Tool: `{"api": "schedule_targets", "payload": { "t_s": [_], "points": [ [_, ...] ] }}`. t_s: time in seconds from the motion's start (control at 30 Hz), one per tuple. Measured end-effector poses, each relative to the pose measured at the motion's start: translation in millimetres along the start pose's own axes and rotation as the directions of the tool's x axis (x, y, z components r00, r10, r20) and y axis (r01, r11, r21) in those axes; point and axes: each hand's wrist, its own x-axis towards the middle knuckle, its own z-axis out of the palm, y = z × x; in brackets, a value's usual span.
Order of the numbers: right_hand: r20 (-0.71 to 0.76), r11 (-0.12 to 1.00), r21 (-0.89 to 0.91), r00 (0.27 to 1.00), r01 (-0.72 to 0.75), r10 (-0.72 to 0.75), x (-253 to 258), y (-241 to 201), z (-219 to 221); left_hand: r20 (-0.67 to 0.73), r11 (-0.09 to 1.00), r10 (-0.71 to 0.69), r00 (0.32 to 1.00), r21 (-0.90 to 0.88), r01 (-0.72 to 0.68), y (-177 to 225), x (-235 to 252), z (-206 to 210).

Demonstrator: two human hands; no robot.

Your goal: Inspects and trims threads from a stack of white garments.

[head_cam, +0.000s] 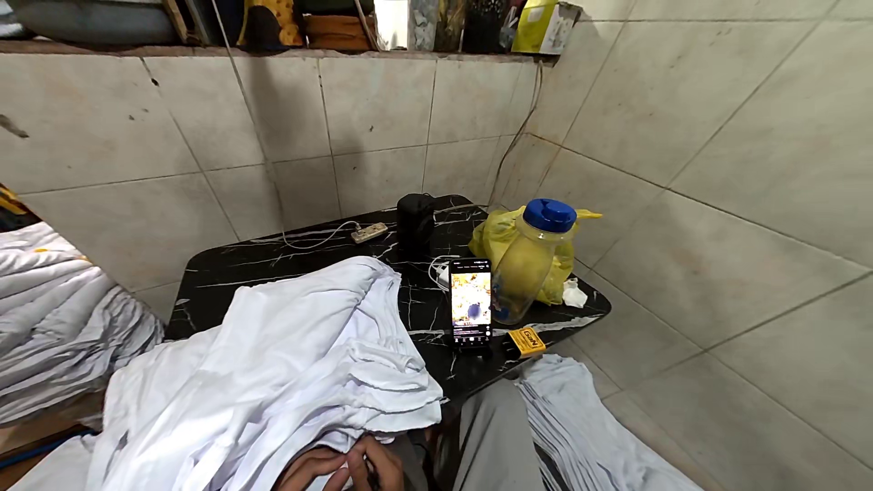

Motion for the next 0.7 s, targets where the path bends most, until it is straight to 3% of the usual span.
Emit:
{"api": "schedule_targets", "payload": {
  "t_s": [0.7],
  "points": [
    [0.005, 1.0, 0.015, 1.0, -0.013, 0.013, -0.2, -0.9, -0.2, 0.001, 1.0, 0.004, 1.0, 0.016, -0.004, 0.5, -0.3, 0.2]
  ]
}}
